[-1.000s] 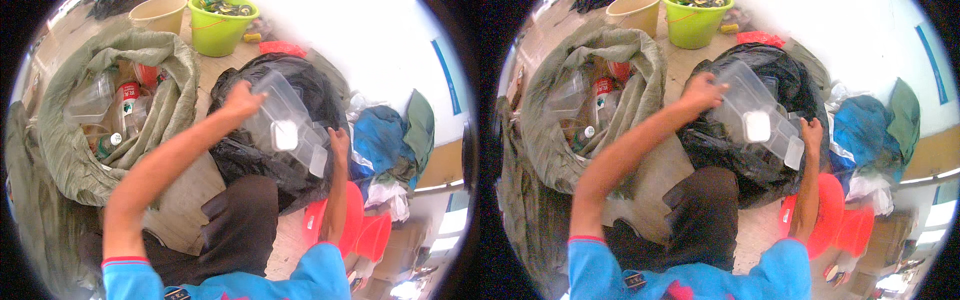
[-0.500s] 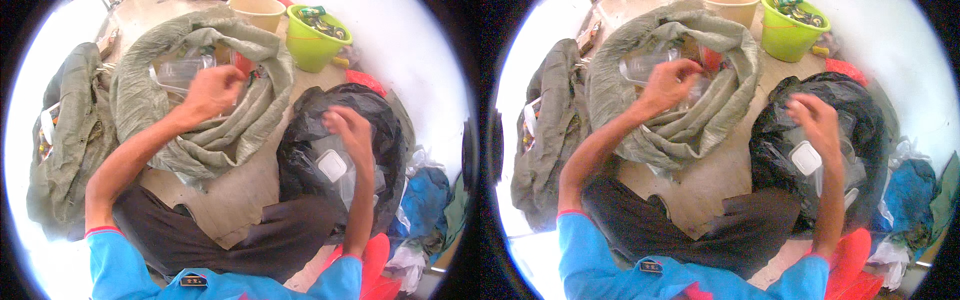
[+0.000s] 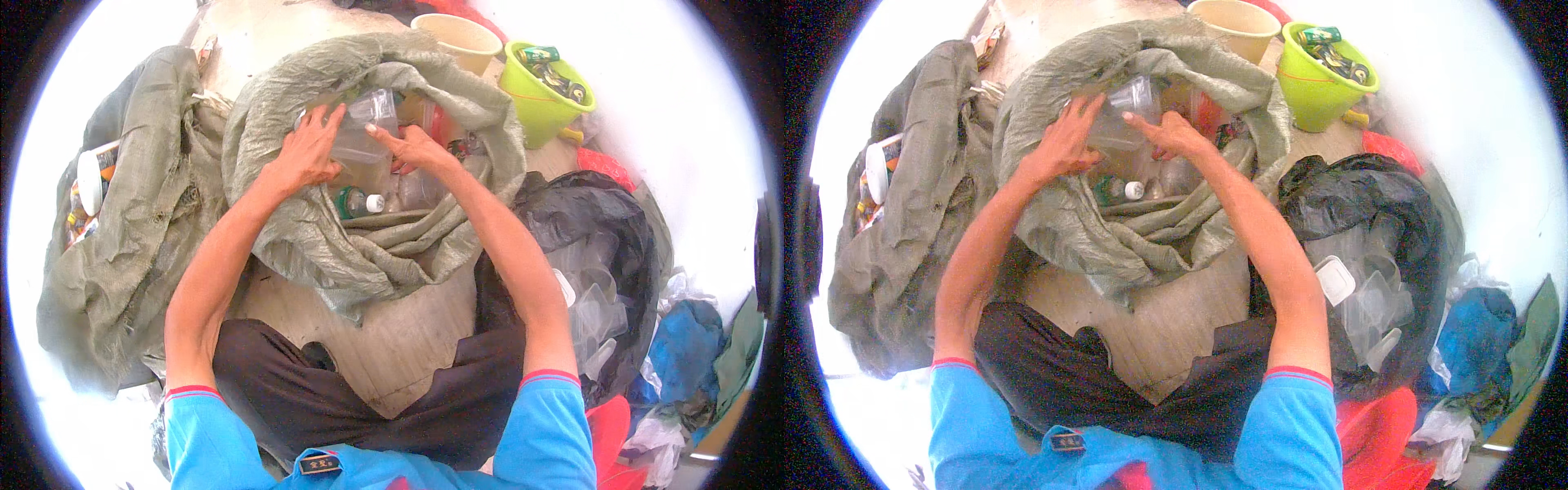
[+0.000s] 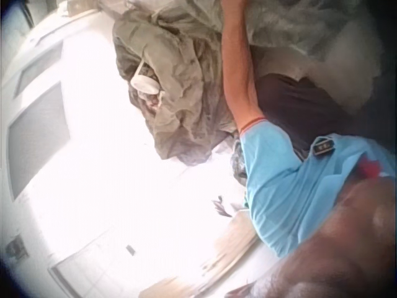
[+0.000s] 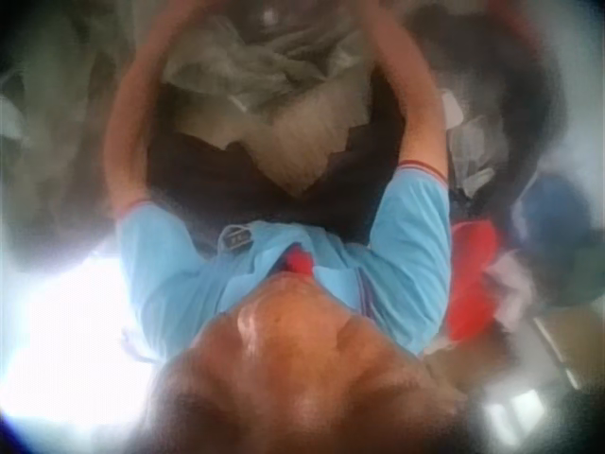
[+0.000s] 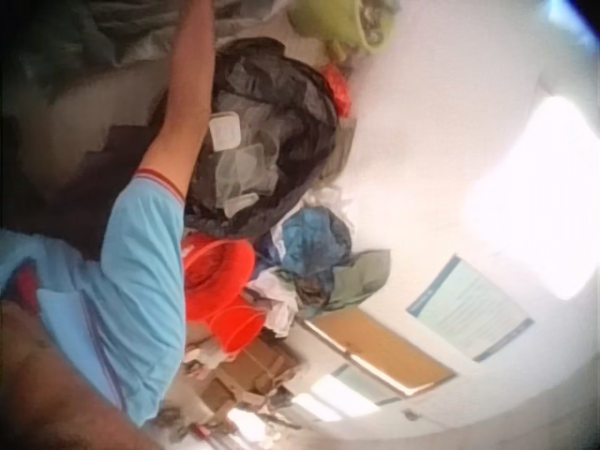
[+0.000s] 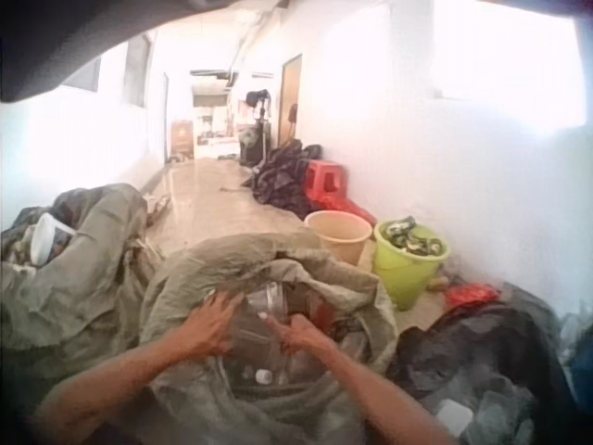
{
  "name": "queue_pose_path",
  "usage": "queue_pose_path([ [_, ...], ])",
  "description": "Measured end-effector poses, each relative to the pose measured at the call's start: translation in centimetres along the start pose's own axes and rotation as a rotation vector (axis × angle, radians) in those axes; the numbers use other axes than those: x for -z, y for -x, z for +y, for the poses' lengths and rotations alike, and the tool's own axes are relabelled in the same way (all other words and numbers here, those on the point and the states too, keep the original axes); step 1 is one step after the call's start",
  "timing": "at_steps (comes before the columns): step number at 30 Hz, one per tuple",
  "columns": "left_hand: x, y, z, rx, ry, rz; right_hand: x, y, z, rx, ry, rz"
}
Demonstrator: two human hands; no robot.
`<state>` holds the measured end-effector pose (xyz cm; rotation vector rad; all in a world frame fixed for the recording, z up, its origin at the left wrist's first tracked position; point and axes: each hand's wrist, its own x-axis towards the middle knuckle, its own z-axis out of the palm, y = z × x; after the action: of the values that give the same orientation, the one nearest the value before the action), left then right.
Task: The person sits on the floor and sorts through a large sack filled with mixed waste. They repeatedly reach into the sack, pull out plastic containers, bottles, and food trays, and place them into a black plastic bag beside them.
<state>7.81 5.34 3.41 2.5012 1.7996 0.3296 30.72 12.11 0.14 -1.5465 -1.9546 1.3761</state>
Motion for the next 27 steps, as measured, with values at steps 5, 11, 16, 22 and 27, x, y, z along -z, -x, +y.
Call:
queue_pose_path([
  [5, 0.4, 0.2, -1.0, -0.009, 0.064, -0.05, -1.0, 0.7, -0.4, 0.008, -0.247, 0.029],
  [11, 0.7, 0.4, -1.4, -0.109, 0.082, -0.045, -2.2, 0.0, -0.2, -0.025, -0.532, 0.115],
  [16, 0.4, 0.5, -1.8, -0.131, 0.121, -0.029, -3.2, -1.2, 0.9, 0.013, -0.576, 0.163],
  [22, 0.4, 1.0, -2.3, -0.206, 0.093, -0.043, -3.2, -1.4, 1.8, 0.03, -0.634, 0.058],
  [27, 1.0, 1.6, -1.5, -0.195, 0.016, -0.027, -3.0, -1.6, 2.2, 0.035, -0.646, 0.044],
])
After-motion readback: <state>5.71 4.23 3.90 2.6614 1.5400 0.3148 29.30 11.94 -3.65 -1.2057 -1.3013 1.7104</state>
